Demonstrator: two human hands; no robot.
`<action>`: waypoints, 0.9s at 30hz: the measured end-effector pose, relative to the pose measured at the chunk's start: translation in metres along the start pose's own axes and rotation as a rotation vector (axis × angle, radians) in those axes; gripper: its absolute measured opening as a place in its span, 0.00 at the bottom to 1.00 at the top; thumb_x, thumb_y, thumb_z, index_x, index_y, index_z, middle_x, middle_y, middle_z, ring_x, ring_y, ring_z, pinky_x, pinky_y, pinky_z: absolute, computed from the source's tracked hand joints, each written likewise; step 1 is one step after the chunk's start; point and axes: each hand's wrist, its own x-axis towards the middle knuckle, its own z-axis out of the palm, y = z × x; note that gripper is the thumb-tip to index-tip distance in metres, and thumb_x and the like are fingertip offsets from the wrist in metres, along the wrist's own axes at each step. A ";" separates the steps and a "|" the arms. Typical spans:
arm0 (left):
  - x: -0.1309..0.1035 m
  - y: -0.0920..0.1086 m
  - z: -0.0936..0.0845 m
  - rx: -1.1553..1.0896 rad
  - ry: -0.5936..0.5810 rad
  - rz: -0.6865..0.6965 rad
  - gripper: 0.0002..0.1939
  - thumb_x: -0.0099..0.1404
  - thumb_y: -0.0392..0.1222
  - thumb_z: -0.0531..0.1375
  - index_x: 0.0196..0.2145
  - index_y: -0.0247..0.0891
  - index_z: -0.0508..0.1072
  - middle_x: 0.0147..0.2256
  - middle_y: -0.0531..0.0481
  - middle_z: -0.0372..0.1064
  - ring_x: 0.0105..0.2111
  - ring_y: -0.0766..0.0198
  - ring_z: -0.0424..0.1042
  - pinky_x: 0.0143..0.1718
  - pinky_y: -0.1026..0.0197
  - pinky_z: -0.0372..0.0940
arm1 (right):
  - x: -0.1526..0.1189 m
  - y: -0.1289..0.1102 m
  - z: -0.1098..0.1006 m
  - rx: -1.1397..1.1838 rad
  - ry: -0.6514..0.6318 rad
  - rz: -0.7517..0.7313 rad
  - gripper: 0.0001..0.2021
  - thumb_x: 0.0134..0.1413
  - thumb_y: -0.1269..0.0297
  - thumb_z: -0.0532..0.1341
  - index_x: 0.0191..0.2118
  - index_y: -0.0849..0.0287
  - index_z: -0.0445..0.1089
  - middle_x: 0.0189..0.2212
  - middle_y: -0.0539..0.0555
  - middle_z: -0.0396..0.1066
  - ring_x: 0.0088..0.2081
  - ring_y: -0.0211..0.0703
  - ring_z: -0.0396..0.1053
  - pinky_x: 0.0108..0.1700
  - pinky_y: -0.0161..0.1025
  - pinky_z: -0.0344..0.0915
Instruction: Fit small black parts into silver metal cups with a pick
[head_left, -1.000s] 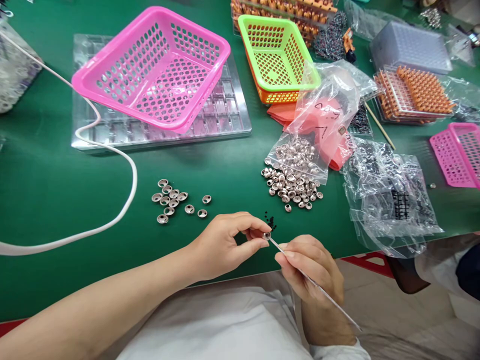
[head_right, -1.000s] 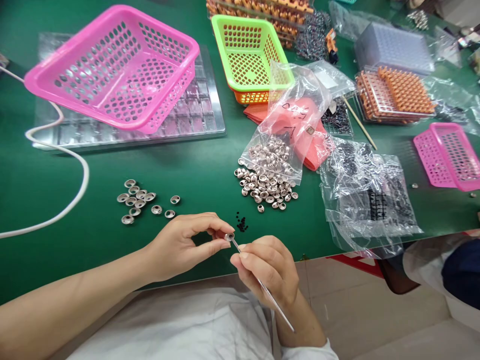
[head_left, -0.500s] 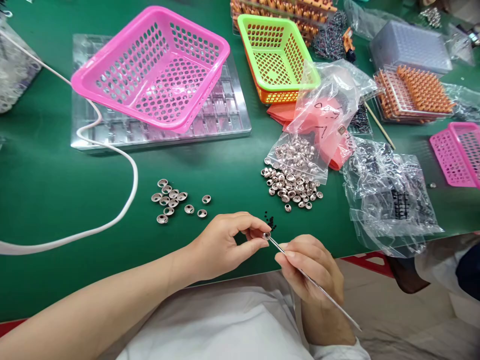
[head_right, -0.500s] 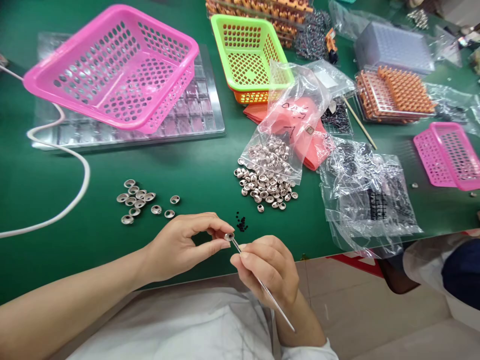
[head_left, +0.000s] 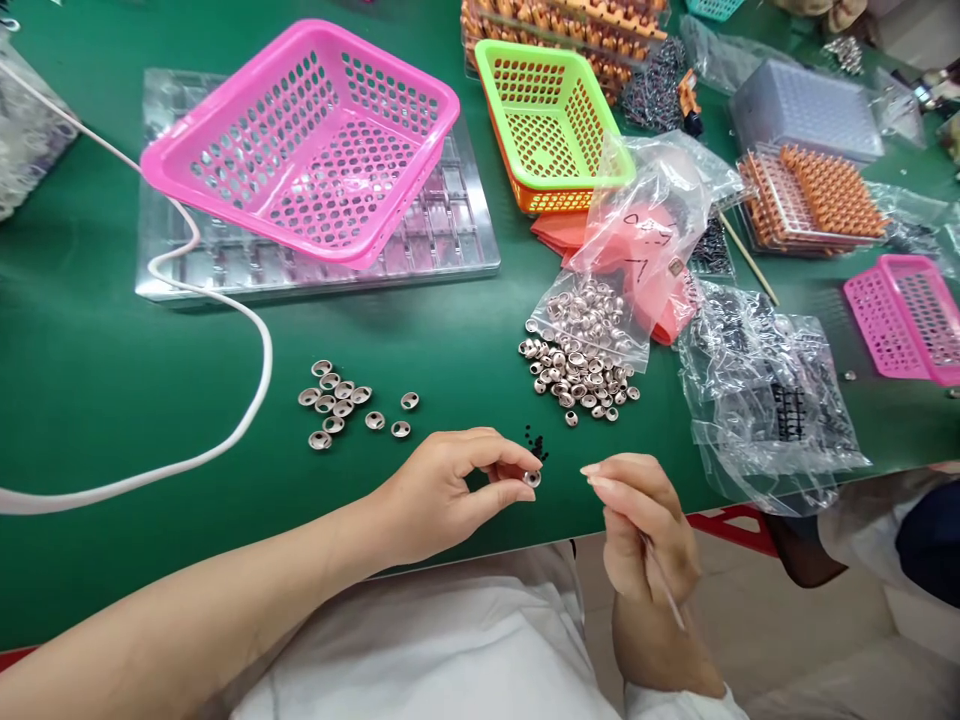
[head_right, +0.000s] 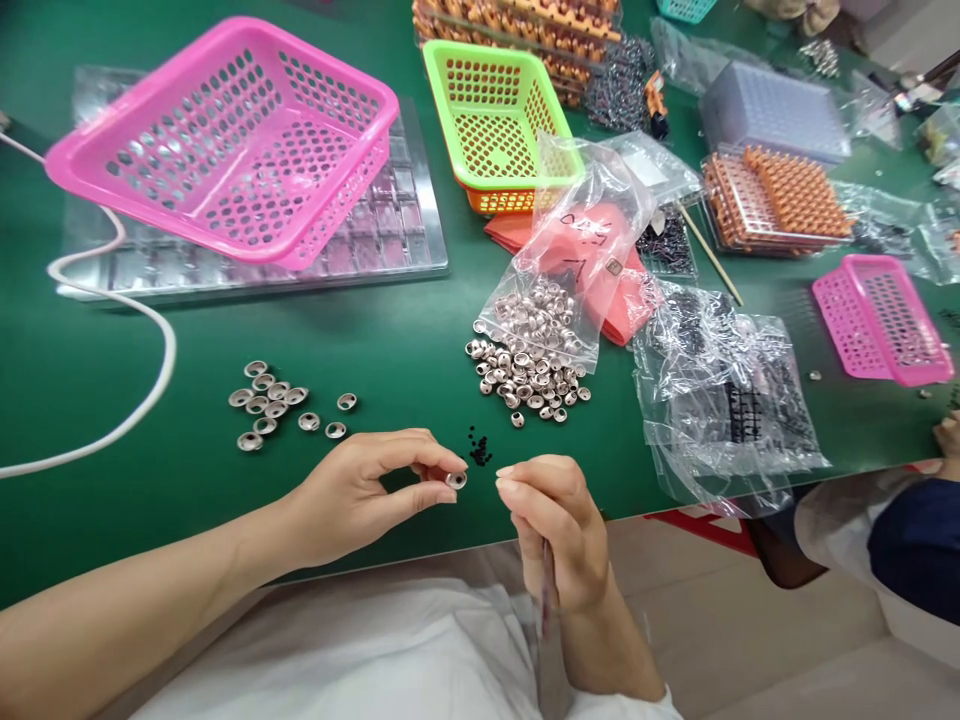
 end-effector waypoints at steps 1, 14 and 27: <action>0.000 0.000 0.000 -0.001 0.001 0.005 0.06 0.64 0.34 0.65 0.39 0.37 0.81 0.31 0.50 0.78 0.30 0.67 0.76 0.35 0.67 0.71 | 0.001 0.001 0.000 0.012 -0.015 0.015 0.16 0.64 0.76 0.55 0.55 0.56 0.68 0.43 0.58 0.73 0.41 0.46 0.74 0.38 0.48 0.75; -0.001 -0.003 0.001 0.029 0.020 0.002 0.06 0.63 0.32 0.65 0.39 0.36 0.80 0.31 0.50 0.78 0.30 0.67 0.76 0.36 0.67 0.71 | -0.002 -0.004 0.009 0.212 0.197 0.175 0.10 0.67 0.66 0.53 0.45 0.57 0.72 0.38 0.57 0.72 0.39 0.48 0.72 0.37 0.49 0.72; 0.000 -0.004 0.002 0.088 0.070 0.009 0.05 0.63 0.31 0.65 0.38 0.34 0.80 0.32 0.49 0.78 0.31 0.68 0.76 0.36 0.68 0.72 | 0.006 0.005 0.009 0.549 0.230 0.339 0.25 0.72 0.50 0.43 0.49 0.55 0.73 0.33 0.56 0.70 0.30 0.44 0.69 0.23 0.42 0.71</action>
